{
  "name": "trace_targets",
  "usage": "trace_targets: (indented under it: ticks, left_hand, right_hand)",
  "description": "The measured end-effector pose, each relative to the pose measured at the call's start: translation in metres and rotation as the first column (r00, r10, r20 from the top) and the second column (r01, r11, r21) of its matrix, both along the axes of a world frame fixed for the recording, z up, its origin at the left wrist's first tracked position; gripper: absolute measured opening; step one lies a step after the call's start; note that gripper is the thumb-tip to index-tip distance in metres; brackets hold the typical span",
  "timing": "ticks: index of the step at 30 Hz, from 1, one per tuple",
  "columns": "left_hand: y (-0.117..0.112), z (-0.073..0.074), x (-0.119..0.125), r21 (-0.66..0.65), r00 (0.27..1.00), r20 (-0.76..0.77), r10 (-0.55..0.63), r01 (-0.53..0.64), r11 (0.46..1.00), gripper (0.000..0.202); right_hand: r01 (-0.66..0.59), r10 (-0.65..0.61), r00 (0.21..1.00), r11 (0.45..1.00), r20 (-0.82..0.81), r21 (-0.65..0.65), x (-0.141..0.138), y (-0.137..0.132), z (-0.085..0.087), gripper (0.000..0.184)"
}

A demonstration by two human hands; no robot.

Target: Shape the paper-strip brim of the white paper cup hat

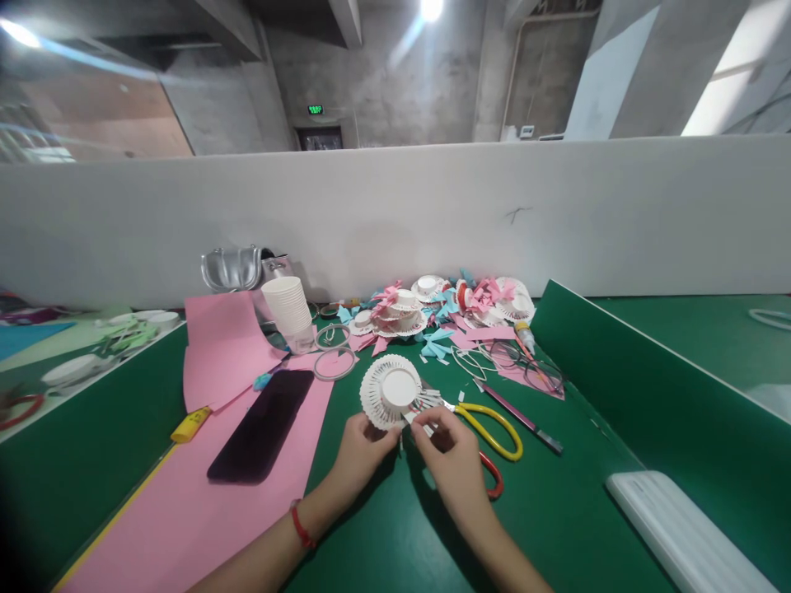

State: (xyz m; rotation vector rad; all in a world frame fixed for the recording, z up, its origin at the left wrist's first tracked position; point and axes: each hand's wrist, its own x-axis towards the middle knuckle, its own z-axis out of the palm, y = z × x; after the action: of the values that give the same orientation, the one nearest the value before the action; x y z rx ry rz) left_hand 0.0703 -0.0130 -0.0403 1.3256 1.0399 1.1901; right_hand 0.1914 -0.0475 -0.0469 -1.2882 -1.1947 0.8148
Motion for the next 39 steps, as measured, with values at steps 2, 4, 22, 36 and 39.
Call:
trace_targets:
  ticks: [2,4,22,36,39]
  left_hand:
    - [0.0,-0.001,0.0,-0.006,1.0,0.015,-0.001,0.001,1.0,0.013]
    - [0.0,-0.001,-0.001,-0.021,0.999,0.045,-0.005,0.006,1.0,0.014]
    - [0.0,0.0,-0.002,-0.107,0.994,0.093,-0.051,0.061,0.992,0.008]
    - [-0.001,0.002,-0.002,-0.155,0.994,0.112,-0.003,0.02,0.988,0.007]
    - [-0.001,0.003,-0.002,-0.14,0.992,0.128,-0.012,0.03,0.99,0.009]
  right_hand:
    - [-0.01,0.01,1.0,1.0,-0.003,0.001,0.0,0.0,0.0,0.014]
    - [-0.034,0.034,0.999,0.999,-0.012,-0.001,-0.001,0.0,-0.001,0.013]
    - [-0.062,0.064,0.993,0.998,-0.095,0.027,-0.003,0.004,-0.009,0.017]
    - [-0.121,0.121,0.992,0.992,-0.024,-0.038,-0.005,0.003,-0.011,0.024]
    - [-0.128,0.129,0.991,0.991,0.02,-0.027,-0.006,0.003,-0.011,0.023]
